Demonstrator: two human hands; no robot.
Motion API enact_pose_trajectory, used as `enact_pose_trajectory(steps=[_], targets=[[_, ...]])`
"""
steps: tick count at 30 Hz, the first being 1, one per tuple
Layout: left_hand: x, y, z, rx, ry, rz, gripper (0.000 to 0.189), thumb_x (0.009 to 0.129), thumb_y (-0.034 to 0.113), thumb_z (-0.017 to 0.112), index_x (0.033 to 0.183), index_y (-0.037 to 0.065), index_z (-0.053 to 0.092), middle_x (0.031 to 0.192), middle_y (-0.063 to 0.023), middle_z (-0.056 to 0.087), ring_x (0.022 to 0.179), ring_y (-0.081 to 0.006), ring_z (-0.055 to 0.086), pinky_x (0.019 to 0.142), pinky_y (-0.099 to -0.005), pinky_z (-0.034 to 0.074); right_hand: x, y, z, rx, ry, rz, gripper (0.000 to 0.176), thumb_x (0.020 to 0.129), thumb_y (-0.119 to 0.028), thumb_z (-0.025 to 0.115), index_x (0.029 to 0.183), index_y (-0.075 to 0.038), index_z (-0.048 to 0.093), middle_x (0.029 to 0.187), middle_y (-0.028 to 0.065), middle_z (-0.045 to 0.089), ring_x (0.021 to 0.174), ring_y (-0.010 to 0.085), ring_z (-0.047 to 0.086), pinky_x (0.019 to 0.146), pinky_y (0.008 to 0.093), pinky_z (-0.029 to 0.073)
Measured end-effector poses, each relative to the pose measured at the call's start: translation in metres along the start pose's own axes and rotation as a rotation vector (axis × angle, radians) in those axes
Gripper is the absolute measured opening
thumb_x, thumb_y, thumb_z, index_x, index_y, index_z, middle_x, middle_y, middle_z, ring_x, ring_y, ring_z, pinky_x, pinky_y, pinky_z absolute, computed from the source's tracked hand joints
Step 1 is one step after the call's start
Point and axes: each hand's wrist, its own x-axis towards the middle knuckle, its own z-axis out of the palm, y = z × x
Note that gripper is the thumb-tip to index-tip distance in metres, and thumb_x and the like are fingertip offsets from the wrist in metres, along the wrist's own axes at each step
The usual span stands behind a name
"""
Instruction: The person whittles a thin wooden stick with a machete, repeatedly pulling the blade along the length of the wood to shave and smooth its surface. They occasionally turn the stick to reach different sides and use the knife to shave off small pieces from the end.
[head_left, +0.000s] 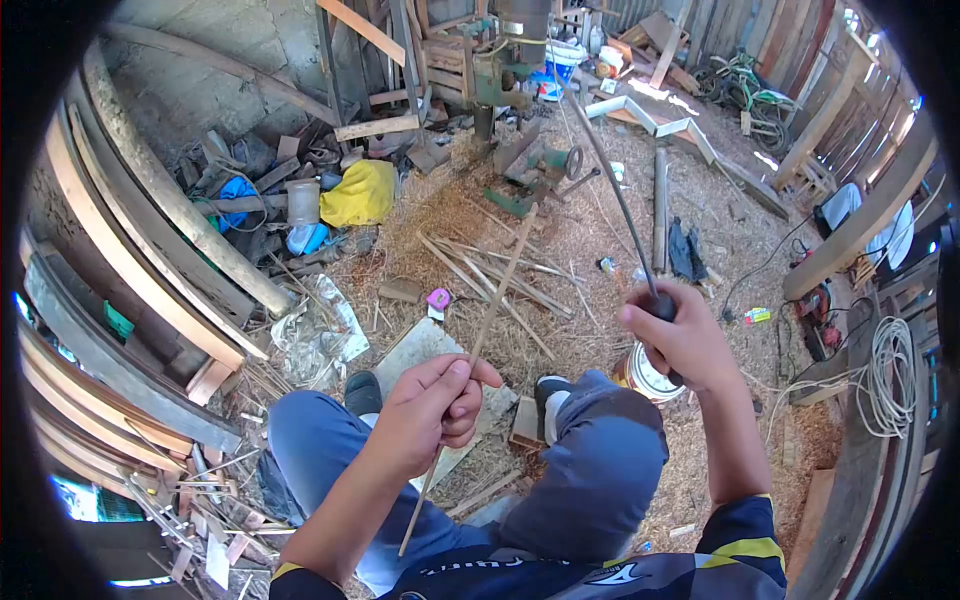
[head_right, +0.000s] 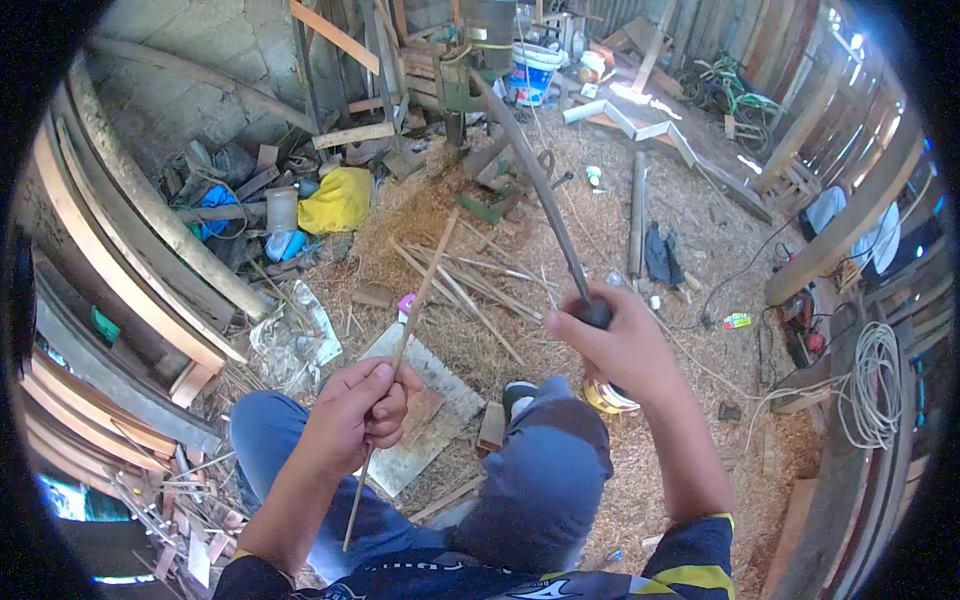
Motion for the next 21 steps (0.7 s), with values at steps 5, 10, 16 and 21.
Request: enact_pose_trajectory(steps=[5, 10, 16, 21], targets=[[-0.012, 0.007, 0.007, 0.055, -0.065, 0.010, 0.036, 0.115, 0.028, 0.043, 0.124, -0.002, 0.061, 0.072, 0.0053, 0.041, 0.053, -0.0043, 0.032, 0.048, -0.0220, 0.027, 0.011, -0.046, 0.041, 0.300, -0.096, -0.049, 0.031, 0.097, -0.021, 0.076, 0.113, 0.002, 0.064, 0.066, -0.0013, 0.055, 0.042, 0.0064, 0.045, 0.039, 0.0245, 0.034], [-0.010, 0.013, -0.009, 0.085, -0.129, -0.015, 0.036, 0.115, 0.027, 0.042, 0.128, -0.001, 0.062, 0.072, 0.0046, 0.049, 0.054, -0.0041, 0.035, 0.048, -0.0224, 0.029, 0.037, -0.053, 0.088, 0.406, -0.082, -0.122, 0.024, 0.094, -0.021, 0.078, 0.097, -0.002, 0.065, 0.066, 0.0004, 0.058, 0.042, 0.0095, 0.048, 0.040, 0.0279, 0.037], [-0.022, 0.011, -0.027, 0.616, 0.226, 0.575, 0.029, 0.110, 0.024, 0.054, 0.124, -0.001, 0.061, 0.085, -0.0044, 0.063, 0.076, -0.0128, 0.056, 0.069, -0.0296, 0.047, 0.063, -0.066, 0.098, 0.412, -0.055, -0.133, 0.018, 0.095, -0.016, 0.072, 0.088, -0.004, 0.061, 0.072, 0.0044, 0.063, 0.043, 0.0121, 0.051, 0.041, 0.0305, 0.038], [-0.045, -0.021, -0.047, 0.493, 0.311, 0.602, 0.035, 0.109, 0.030, 0.057, 0.126, 0.000, 0.061, 0.110, -0.0093, 0.069, 0.103, -0.0196, 0.066, 0.089, -0.0338, 0.052, 0.072, -0.057, 0.111, 0.556, -0.005, -0.112, 0.018, 0.096, -0.019, 0.071, 0.090, -0.006, 0.061, 0.076, 0.0044, 0.064, 0.049, 0.0117, 0.050, 0.046, 0.0312, 0.040]])
